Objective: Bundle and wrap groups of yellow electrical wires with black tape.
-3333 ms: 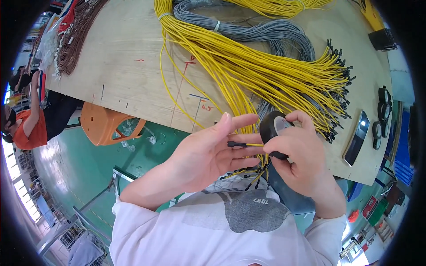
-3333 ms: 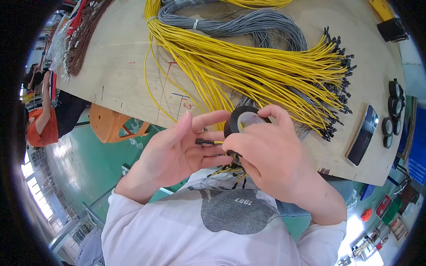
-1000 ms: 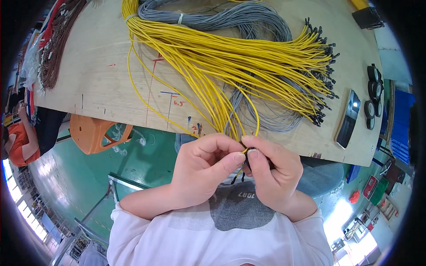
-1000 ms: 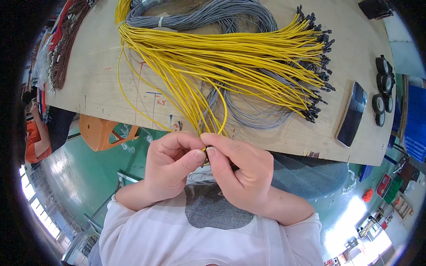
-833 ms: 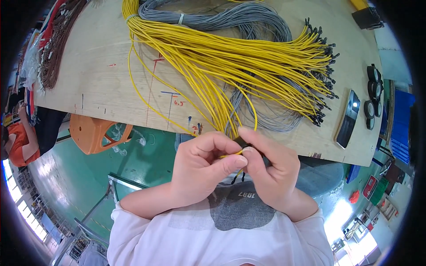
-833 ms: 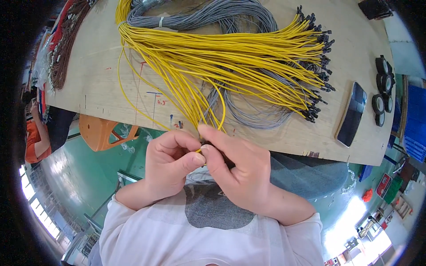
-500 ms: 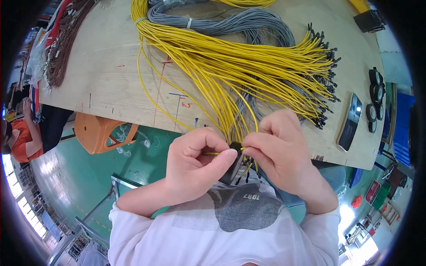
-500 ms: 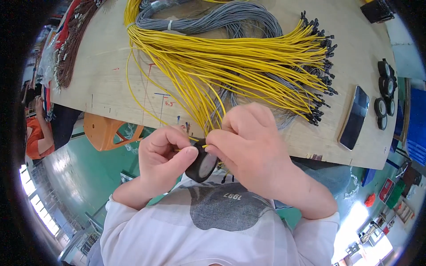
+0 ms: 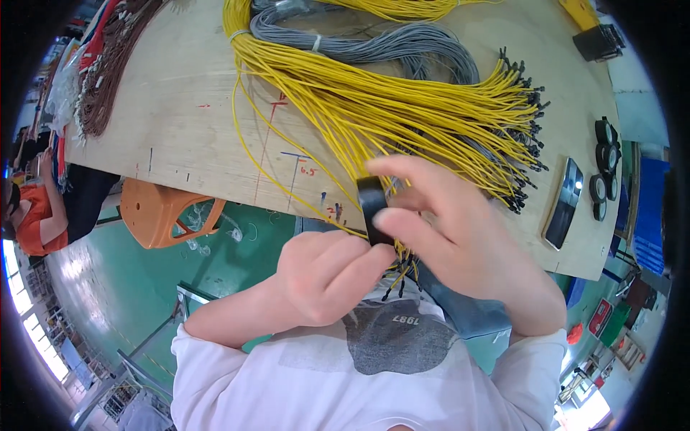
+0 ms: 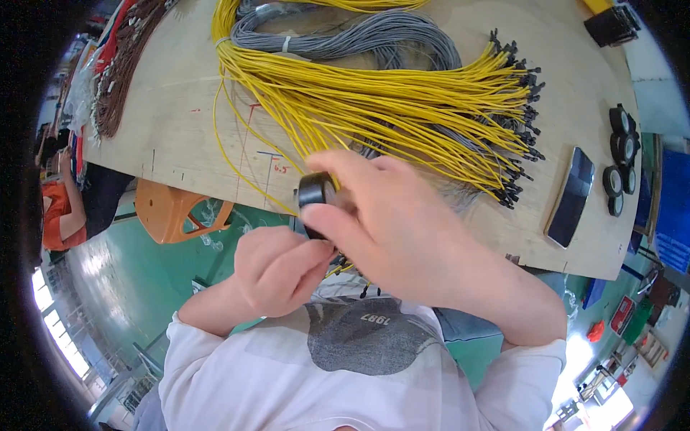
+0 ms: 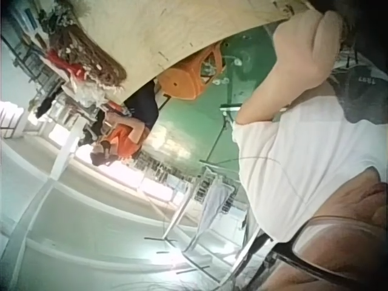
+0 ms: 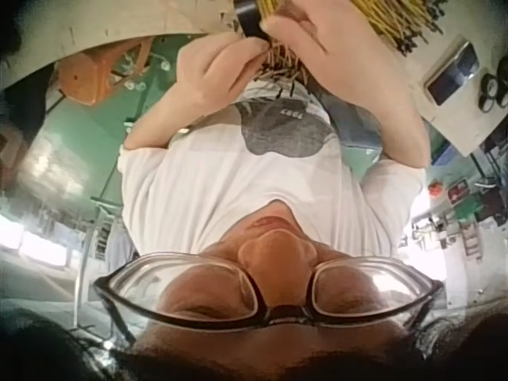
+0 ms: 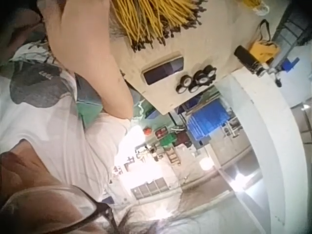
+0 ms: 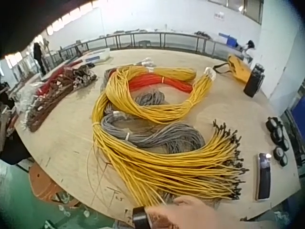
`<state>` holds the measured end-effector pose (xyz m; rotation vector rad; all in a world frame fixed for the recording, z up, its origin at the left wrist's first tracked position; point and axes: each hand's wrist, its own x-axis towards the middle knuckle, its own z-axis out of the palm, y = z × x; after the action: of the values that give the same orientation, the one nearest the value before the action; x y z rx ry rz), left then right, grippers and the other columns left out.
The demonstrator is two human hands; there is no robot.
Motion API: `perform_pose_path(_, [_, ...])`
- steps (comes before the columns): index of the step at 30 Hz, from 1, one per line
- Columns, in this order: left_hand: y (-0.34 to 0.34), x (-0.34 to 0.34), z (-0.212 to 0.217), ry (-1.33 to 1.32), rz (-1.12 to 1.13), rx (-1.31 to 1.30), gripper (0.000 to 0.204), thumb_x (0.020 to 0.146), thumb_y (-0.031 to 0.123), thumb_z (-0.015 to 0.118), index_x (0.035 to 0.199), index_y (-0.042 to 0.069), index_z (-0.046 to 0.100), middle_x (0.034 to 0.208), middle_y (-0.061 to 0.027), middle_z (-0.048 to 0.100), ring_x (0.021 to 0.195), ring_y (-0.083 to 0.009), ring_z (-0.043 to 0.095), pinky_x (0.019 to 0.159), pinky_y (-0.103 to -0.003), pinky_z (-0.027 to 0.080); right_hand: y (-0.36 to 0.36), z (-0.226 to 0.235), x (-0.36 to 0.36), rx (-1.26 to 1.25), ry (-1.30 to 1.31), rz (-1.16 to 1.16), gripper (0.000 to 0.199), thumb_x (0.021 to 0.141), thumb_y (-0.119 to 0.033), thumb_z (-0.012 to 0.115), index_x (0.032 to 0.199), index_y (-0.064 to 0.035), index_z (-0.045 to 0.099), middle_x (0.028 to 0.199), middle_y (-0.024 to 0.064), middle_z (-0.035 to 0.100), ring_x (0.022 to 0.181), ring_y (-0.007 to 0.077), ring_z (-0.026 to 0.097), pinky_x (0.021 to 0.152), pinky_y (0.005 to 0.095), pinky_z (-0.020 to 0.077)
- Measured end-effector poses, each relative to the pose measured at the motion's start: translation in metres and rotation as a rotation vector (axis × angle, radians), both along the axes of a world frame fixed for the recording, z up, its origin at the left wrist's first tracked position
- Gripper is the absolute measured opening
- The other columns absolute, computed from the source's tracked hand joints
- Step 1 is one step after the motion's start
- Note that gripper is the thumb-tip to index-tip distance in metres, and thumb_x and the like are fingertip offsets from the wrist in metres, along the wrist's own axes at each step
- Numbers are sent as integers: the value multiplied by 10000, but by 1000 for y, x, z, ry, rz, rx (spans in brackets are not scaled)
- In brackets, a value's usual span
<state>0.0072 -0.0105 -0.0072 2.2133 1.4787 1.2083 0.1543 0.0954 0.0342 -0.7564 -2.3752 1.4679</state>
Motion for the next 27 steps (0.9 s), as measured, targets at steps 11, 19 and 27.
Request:
perform_pose_path(11, [-2, 36, -2, -1789, -272, -1382, 381, 852, 54, 530, 1207, 6, 400, 871, -16, 516, 755, -91, 536, 673, -219, 433, -39, 9, 56, -450, 501, -98, 519, 797, -96, 566, 1178, 95, 272, 737, 108, 595, 694, 158, 548, 938, 351, 286])
perform_pose_path(19, [16, 53, -13, -1506, -213, -1100, 181, 808, 175, 625, 896, 16, 622, 765, 0, 488, 695, -110, 457, 593, -219, 356, -54, -3, 68, -340, -180, -481, 261, 748, -73, 613, 988, -13, 531, 678, 60, 546, 582, 150, 506, 776, 357, 362])
perform_pose_path(27, [13, 48, -16, -715, -30, -414, 144, 693, 26, 673, 829, 7, 629, 709, -95, 565, 592, -189, 537, 524, -264, 419, -30, -3, 56, -310, -208, -202, 127, 785, -98, 544, 904, -68, 577, 646, 61, 573, 575, 235, 543, 680, 340, 396])
